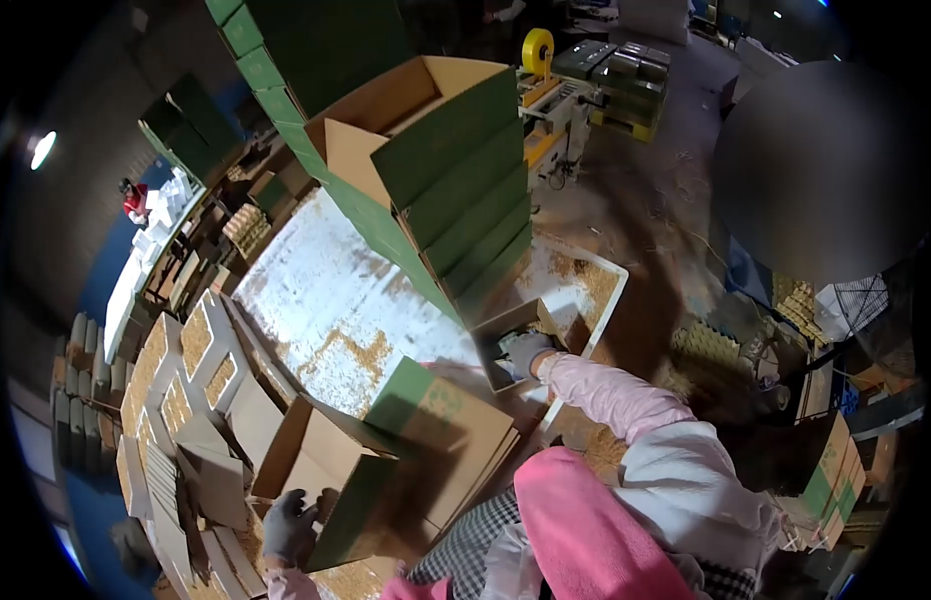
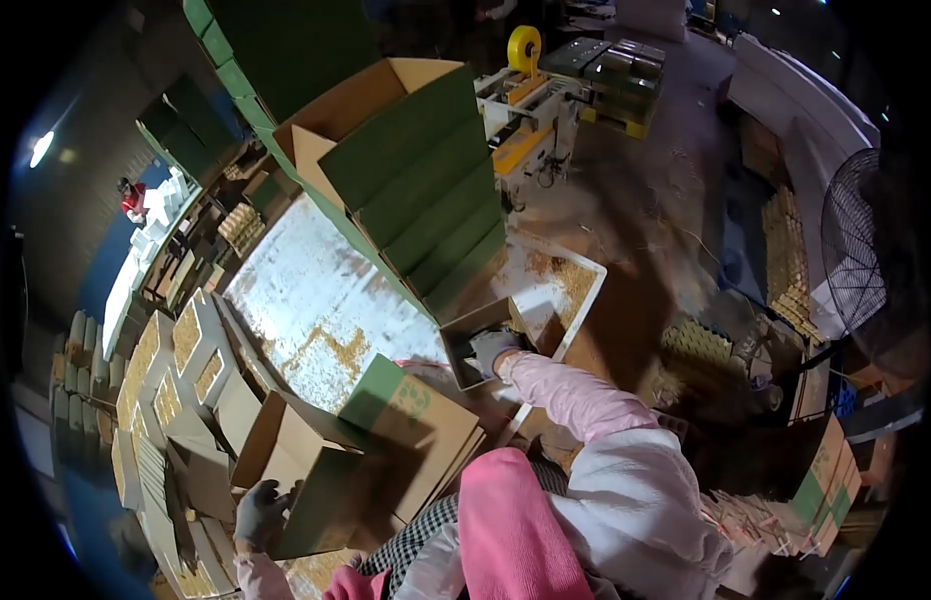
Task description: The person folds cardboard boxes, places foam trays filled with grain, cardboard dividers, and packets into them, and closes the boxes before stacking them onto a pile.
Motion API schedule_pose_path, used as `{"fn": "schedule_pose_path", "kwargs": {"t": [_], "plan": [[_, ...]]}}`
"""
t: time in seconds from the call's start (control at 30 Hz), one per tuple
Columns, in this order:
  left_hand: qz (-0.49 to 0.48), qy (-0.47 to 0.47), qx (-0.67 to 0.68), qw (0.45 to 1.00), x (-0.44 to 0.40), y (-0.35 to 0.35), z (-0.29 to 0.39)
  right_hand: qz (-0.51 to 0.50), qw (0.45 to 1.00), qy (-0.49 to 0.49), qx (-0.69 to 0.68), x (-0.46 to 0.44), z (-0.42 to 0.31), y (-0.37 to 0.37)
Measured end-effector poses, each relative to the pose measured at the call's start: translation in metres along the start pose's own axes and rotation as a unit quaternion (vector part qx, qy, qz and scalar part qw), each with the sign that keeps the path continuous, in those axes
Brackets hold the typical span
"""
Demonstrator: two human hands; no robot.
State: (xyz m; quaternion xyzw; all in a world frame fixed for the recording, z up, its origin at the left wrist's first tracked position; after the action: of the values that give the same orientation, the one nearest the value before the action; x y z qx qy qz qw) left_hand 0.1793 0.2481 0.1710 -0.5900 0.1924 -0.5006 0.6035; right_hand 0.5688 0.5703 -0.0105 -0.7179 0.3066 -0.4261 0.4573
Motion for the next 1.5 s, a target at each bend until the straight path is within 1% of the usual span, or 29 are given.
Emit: {"fn": "schedule_pose_path", "kwargs": {"t": [0.07,0.1,0.13,0.17,0.2,0.27,0.33,0.37,0.4,0.43,0.5,0.57,0.6,0.63,0.67,0.73,0.8,0.83,0.9,0.97,1.0,1.07,1.1,1.17,1.23,1.3,1.4,1.43,1.5], "plan": [[0.128,0.046,-0.125,0.983,0.018,0.000,0.006,0.023,0.999,0.008,-0.036,0.013,-0.002,-0.025],[0.038,0.088,-0.216,0.972,0.006,0.031,-0.045,0.033,0.999,0.003,-0.041,0.012,-0.001,-0.033],[0.077,0.139,-0.255,0.954,0.009,0.056,-0.067,0.044,0.998,-0.004,-0.043,0.011,-0.002,-0.045],[0.114,0.189,-0.294,0.930,0.012,0.069,-0.077,0.137,0.984,-0.062,-0.095,0.019,-0.022,-0.070],[0.055,0.145,-0.278,0.948,0.016,0.052,-0.045,0.190,0.954,-0.167,-0.158,0.029,-0.050,-0.097],[-0.011,0.128,-0.218,0.967,0.014,0.040,-0.027,0.102,0.830,-0.259,-0.482,0.080,-0.148,-0.164],[0.024,0.105,-0.116,0.987,0.018,0.028,-0.011,0.091,0.722,-0.446,-0.520,0.066,-0.242,-0.144],[0.128,0.096,-0.079,0.984,0.026,0.025,-0.011,0.191,0.665,-0.544,-0.475,0.070,-0.284,-0.131],[0.230,0.086,-0.044,0.968,0.033,0.023,-0.013,0.089,0.801,-0.542,-0.237,0.072,-0.326,-0.115],[0.327,0.075,-0.009,0.942,0.040,0.022,-0.019,-0.019,0.869,-0.493,0.020,0.073,-0.350,-0.103],[0.463,0.060,0.003,0.884,0.052,0.024,-0.048,-0.007,0.880,-0.462,0.112,0.072,-0.349,-0.098],[0.436,0.019,0.377,0.817,0.057,0.046,-0.081,-0.009,0.865,-0.455,0.210,0.064,-0.340,-0.084],[0.354,-0.007,0.534,0.768,0.061,0.060,-0.104,0.045,0.807,-0.568,-0.156,0.040,-0.314,-0.080],[0.263,-0.036,0.650,0.712,0.071,0.059,-0.097,0.010,0.788,-0.522,-0.327,0.034,-0.297,-0.098],[0.275,-0.005,0.483,0.831,0.072,0.069,-0.106,-0.067,0.873,-0.386,-0.290,0.033,-0.282,-0.127],[0.220,0.062,0.094,0.969,0.049,0.117,-0.134,-0.213,0.856,-0.391,-0.264,0.005,-0.272,-0.104],[0.164,-0.022,0.401,0.901,0.020,0.119,-0.106,-0.267,0.831,-0.437,-0.215,0.009,-0.287,-0.068],[0.156,-0.071,0.652,0.739,0.011,0.101,-0.061,-0.224,0.827,-0.516,0.006,0.019,-0.305,-0.055],[0.119,-0.110,0.584,0.796,0.014,0.089,-0.040,-0.166,0.850,-0.499,0.010,0.021,-0.308,-0.053],[0.194,-0.170,0.484,0.836,0.013,0.114,-0.055,0.206,0.858,-0.470,-0.010,0.013,-0.275,-0.046],[0.180,-0.090,0.502,0.841,0.014,0.112,-0.056,0.111,0.936,-0.332,0.034,0.007,-0.264,-0.026],[0.162,-0.133,0.488,0.847,0.004,0.137,-0.082,-0.130,0.913,-0.312,-0.229,0.013,-0.255,0.015],[0.170,-0.086,0.625,0.757,0.012,0.124,-0.068,-0.233,0.873,-0.259,-0.340,0.017,-0.250,0.036],[0.156,-0.028,0.609,0.777,0.014,0.139,-0.099,-0.194,0.818,-0.204,-0.502,0.073,-0.268,-0.010],[0.159,-0.010,0.589,0.792,0.030,0.124,-0.101,-0.147,0.840,-0.135,-0.505,0.088,-0.265,-0.037],[0.195,0.010,0.587,0.786,0.021,0.085,-0.086,-0.119,0.696,-0.284,-0.649,0.061,-0.254,-0.031],[0.242,0.119,0.611,0.745,-0.033,0.026,-0.063,-0.185,0.665,-0.259,-0.676,0.046,-0.223,-0.130],[0.245,0.185,0.618,0.724,-0.057,0.005,-0.055,-0.132,0.668,-0.280,-0.676,0.047,-0.207,-0.172],[0.188,0.381,0.629,0.651,-0.105,-0.037,-0.031,0.135,0.681,-0.394,-0.603,0.065,-0.161,-0.256]]}}
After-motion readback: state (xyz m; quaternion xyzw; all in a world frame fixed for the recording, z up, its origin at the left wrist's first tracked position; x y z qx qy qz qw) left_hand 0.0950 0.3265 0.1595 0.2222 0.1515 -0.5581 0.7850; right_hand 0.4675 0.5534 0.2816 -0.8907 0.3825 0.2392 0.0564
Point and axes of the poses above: each hand's wrist, its own x-axis away from the middle knuckle, its own y-axis out of the palm, z = x × y, the point moved 1 cm from there along -x, towards the middle knuckle, and after that the axes turned 4 degrees about -x, right-handed, at the moved point
